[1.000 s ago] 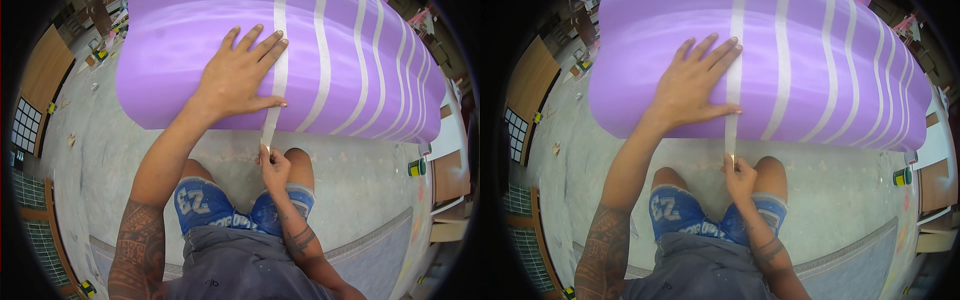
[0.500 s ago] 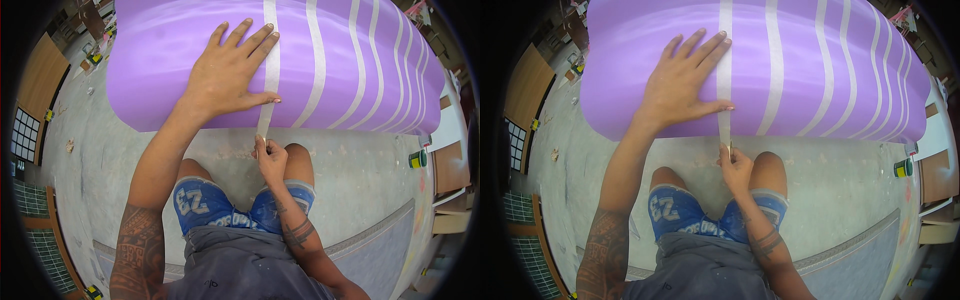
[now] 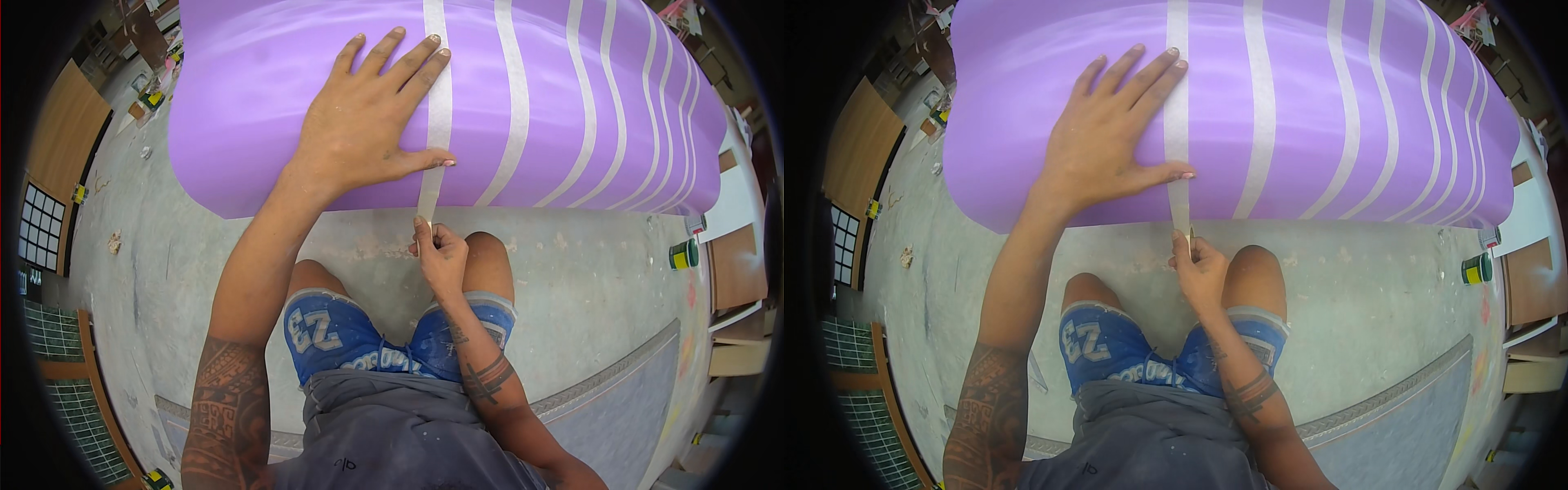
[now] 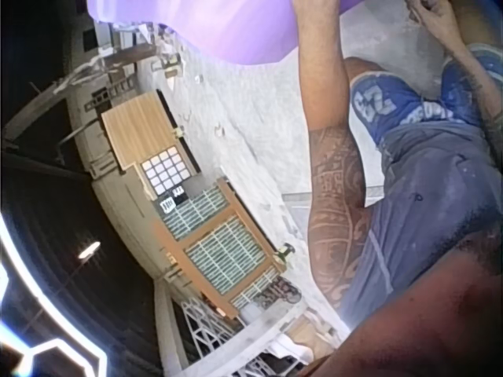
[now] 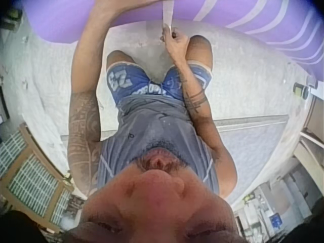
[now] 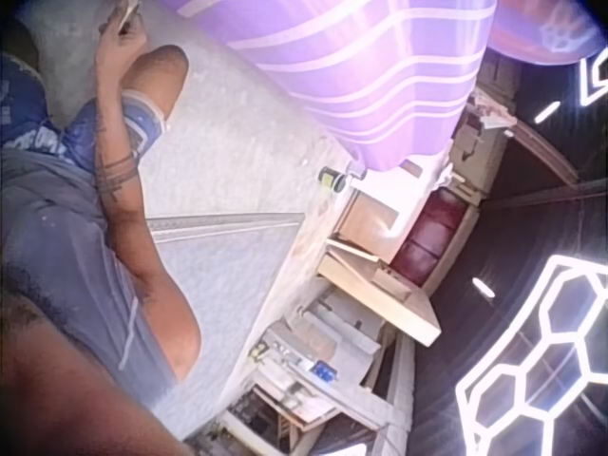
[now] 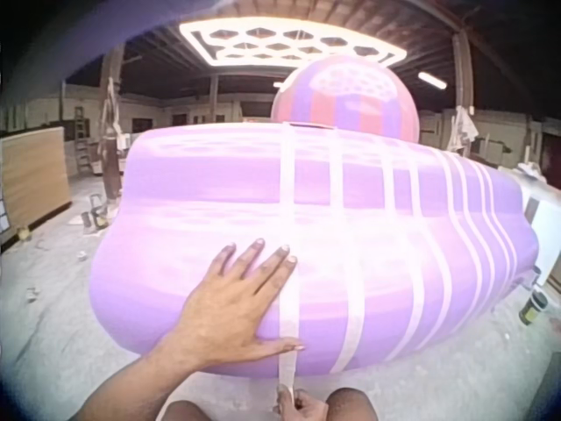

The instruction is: Applying strips of masking tape to a large purple inflatable structure, using a cardboard guide for spacing.

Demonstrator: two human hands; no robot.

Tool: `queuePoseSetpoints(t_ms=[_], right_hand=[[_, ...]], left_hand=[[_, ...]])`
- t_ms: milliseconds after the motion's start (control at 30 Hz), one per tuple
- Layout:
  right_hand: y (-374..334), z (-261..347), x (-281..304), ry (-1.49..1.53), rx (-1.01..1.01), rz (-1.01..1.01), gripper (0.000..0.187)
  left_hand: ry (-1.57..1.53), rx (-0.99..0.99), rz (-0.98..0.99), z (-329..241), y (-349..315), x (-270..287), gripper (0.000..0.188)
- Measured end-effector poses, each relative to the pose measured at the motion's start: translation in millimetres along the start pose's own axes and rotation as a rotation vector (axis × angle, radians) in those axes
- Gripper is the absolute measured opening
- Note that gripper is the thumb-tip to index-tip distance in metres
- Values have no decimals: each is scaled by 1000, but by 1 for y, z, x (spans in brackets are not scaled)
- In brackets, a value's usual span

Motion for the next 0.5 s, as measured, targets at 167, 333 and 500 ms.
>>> queuePoseSetpoints(t_ms=[167, 333, 500], right_hand=[[1, 0, 0, -20, -26, 9, 45], [2, 0, 0, 0, -33, 4, 45], [3, -4, 0, 19, -22, 7, 45]], left_hand=[[-1, -2, -8, 0, -1, 0, 106], [-3, 0, -4, 0, 1, 2, 106], [-8, -3, -7, -1, 1, 3, 106]])
Point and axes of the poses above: each hand's wrist, its own y-axis towards the middle knuckle, its own x-axis out of the back of the hand, z = x × y, the point moved 3 cm from there along y, towards the middle knuckle, and after that the axes turned 4 degrees about z, right-handed, at the moved point
